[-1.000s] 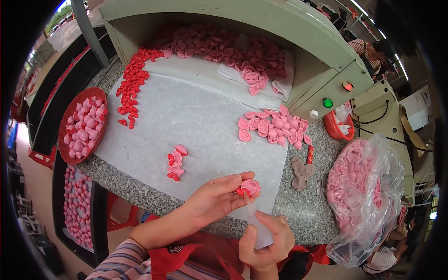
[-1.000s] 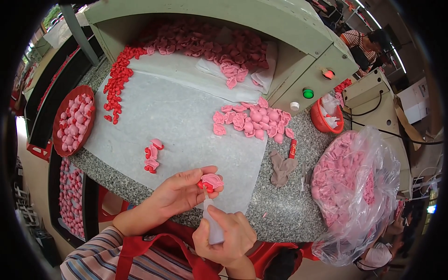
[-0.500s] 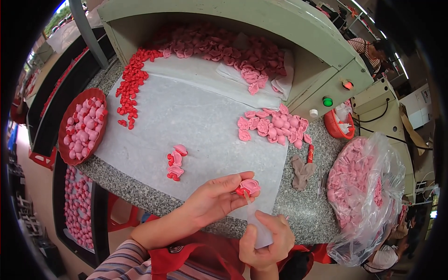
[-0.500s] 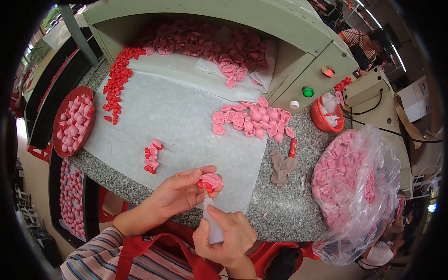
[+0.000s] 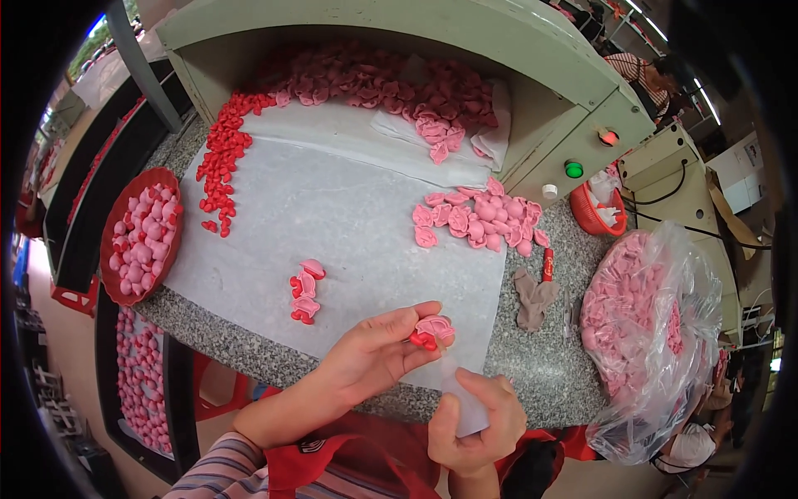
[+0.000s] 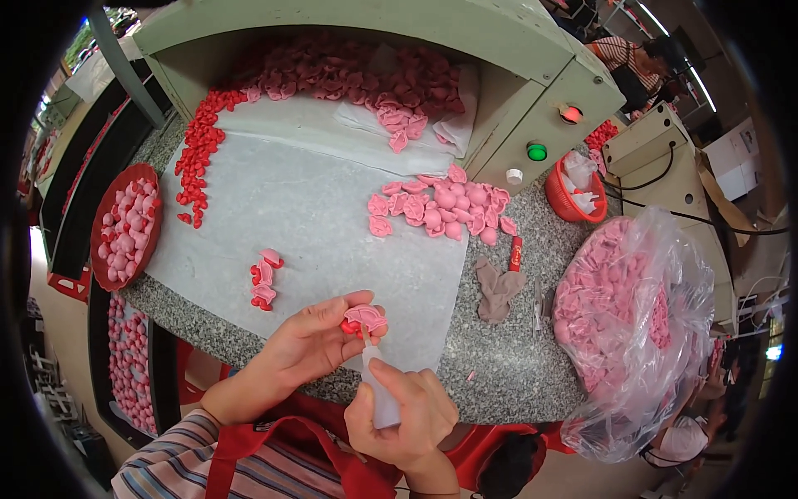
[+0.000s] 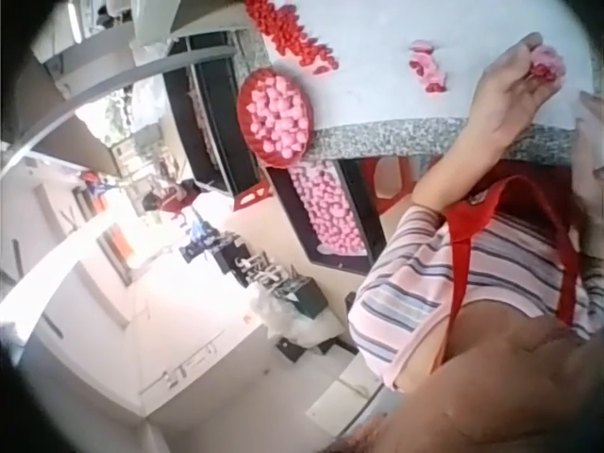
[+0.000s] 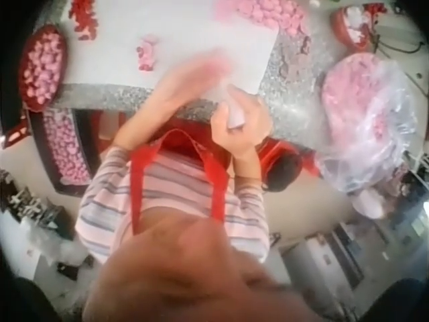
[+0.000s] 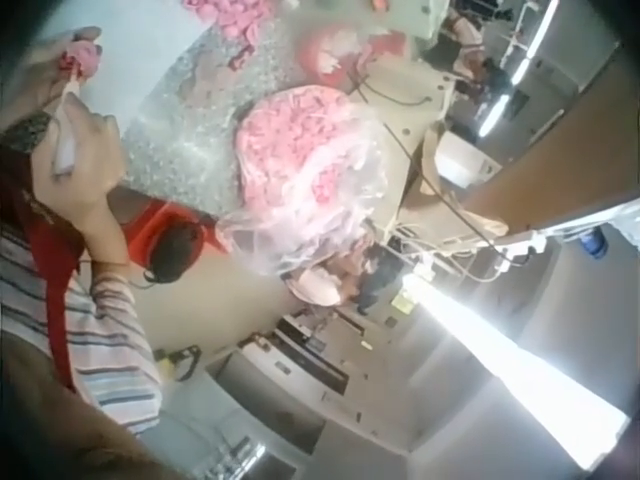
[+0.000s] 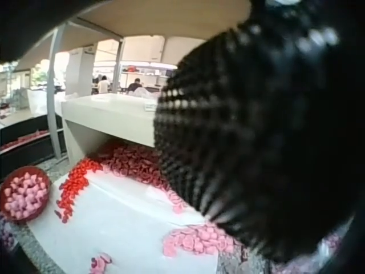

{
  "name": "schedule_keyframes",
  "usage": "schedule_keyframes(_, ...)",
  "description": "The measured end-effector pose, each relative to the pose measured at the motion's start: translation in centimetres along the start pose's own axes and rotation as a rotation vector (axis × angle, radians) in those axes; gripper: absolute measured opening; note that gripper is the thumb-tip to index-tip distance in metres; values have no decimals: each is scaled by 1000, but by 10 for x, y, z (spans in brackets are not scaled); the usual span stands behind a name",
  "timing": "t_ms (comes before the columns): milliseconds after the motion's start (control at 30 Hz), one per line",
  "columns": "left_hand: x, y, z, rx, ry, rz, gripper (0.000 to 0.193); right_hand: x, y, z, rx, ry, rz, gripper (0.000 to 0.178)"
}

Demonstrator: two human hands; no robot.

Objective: Assembling small pink plastic toy components at a factory workbench using a handheld assembly aid.

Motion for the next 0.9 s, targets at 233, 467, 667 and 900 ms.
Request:
schedule_keyframes(233,2,1,1,-5,9,-7,38,1,-4,4,-3,-13,34,24)
schedule_keyframes(467,1,2,2,2,18,-10,39,3,-8,5,8,7,37,25)
schedule_keyframes(667,1,-1,2,18,35,-9,38,4,-9,6,1,26,39,25)
schedule_keyframes(900,0,-2,2,71,63,-18,35,6,-8,7,-16,99,38,23)
Point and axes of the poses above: each hand's wrist, its own x-axis away from the middle knuckle, its own y-axis out of the palm, z = x × y, the point moved 2 cm from there along -x, towards the middle knuckle, and after that the axes turned 6 degrees about -z, right-handed, at the moved point
